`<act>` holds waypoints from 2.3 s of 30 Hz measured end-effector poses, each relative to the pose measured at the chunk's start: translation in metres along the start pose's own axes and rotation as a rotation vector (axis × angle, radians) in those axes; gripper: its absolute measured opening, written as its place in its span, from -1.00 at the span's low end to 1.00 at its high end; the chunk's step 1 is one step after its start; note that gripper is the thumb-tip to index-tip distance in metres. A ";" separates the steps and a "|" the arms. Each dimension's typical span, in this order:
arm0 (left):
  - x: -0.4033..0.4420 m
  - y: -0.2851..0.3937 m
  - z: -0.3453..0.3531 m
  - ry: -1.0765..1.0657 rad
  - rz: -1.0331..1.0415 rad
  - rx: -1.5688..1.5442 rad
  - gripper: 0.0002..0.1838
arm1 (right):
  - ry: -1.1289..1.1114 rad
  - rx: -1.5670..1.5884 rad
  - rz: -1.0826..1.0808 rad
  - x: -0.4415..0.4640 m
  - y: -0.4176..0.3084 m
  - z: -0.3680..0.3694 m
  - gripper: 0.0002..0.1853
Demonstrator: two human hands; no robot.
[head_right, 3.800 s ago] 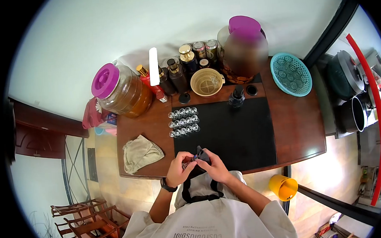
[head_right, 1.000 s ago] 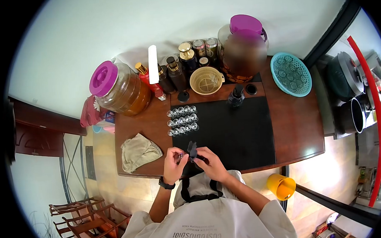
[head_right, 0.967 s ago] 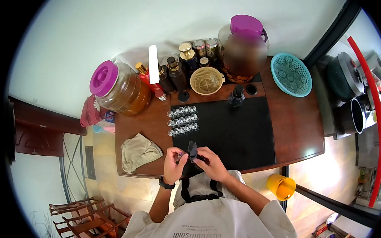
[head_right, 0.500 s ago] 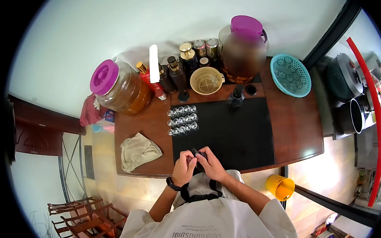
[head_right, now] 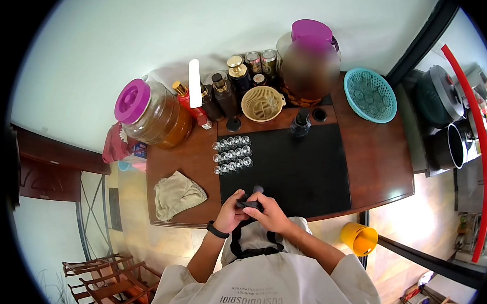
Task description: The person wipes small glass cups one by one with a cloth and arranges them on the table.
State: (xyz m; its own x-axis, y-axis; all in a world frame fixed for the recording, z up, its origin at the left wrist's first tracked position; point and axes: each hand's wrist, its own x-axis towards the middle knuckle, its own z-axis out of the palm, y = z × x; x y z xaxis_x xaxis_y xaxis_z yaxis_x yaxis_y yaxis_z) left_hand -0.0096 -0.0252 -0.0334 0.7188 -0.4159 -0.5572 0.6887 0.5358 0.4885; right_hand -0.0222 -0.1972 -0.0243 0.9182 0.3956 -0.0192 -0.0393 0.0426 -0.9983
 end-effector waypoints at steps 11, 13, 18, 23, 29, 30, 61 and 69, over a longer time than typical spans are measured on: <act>-0.009 0.004 0.022 0.138 0.647 0.623 -0.89 | 0.364 -0.078 -0.290 0.010 -0.003 -0.007 -0.76; -0.005 0.002 0.018 0.180 0.799 0.604 -0.84 | 0.366 -0.061 -0.285 0.010 -0.014 -0.007 -0.75; -0.002 -0.008 0.025 0.092 0.903 0.503 -0.74 | 0.396 0.552 0.093 0.009 0.012 0.003 -0.70; 0.001 -0.018 0.031 0.122 0.954 0.805 -0.71 | 0.294 0.665 0.161 0.007 0.001 0.009 -0.69; -0.007 -0.015 0.032 0.129 0.705 0.822 -0.70 | 0.207 0.541 0.037 0.005 0.006 -0.004 -0.73; -0.007 -0.013 0.031 0.144 0.681 0.884 -0.71 | 0.178 0.488 0.028 0.006 0.008 -0.006 -0.75; -0.013 0.021 0.030 0.099 0.867 1.542 -0.79 | -0.183 -0.072 0.251 0.009 -0.014 -0.011 -0.74; -0.020 0.020 0.041 0.389 0.930 1.507 -0.77 | 0.102 -0.462 -0.175 0.009 -0.042 0.003 -0.87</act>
State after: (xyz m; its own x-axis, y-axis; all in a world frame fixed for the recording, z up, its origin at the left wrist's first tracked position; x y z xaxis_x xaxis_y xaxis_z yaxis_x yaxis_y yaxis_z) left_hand -0.0064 -0.0363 0.0154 0.9691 -0.1062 0.2226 -0.2345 -0.6761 0.6984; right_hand -0.0134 -0.1922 0.0176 0.9302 0.3260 0.1687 0.2763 -0.3195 -0.9064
